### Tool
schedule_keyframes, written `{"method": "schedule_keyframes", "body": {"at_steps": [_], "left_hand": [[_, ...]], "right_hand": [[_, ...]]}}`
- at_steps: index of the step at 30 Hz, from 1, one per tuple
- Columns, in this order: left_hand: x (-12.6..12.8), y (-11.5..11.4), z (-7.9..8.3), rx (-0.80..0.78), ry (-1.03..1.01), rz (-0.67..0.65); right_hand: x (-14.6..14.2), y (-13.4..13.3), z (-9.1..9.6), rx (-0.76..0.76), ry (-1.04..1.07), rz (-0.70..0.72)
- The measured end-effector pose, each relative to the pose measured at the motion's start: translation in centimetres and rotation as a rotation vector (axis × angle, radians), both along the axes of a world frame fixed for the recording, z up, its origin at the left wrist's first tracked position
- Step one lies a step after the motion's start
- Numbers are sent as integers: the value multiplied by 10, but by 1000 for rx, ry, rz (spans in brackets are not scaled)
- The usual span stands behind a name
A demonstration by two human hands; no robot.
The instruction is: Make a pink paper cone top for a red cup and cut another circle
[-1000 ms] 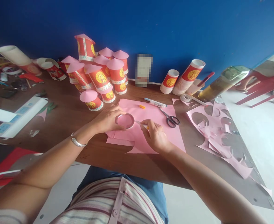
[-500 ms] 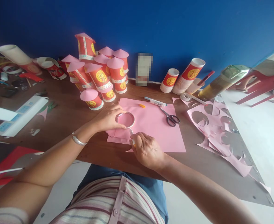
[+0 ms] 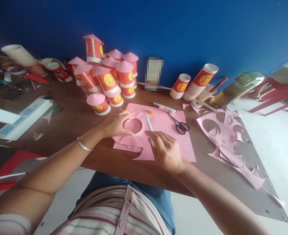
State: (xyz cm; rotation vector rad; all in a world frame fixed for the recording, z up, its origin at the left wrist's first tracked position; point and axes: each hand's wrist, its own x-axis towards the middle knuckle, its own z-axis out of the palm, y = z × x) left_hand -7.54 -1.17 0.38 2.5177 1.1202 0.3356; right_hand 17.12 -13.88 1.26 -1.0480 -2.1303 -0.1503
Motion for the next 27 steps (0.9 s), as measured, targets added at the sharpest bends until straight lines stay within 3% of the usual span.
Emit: {"method": "schedule_keyframes", "body": {"at_steps": [4,7,13,15,19,21,27], "left_hand": [[-2,3,-4,11,-3,-13],[-3,3,-6,12,-14,-19],[0,1,-2,-26,13,17],[1,1,-1,-20,13,14],[1,0,-2,25,-9,-3],[2,0,-2,34,-12,-6],[5,0,5,31,32,2]], "right_hand": [[-4,16,-7,-23,27,74],[-7,25,-5,-90,168,133],[-3,32,7,-228,382,-42],[0,25,7,-183,325,-13],[0,-1,2,-8,55,294],[-7,-13,-1,55,-79,370],[-35,-14,-6,182,-337,383]]}}
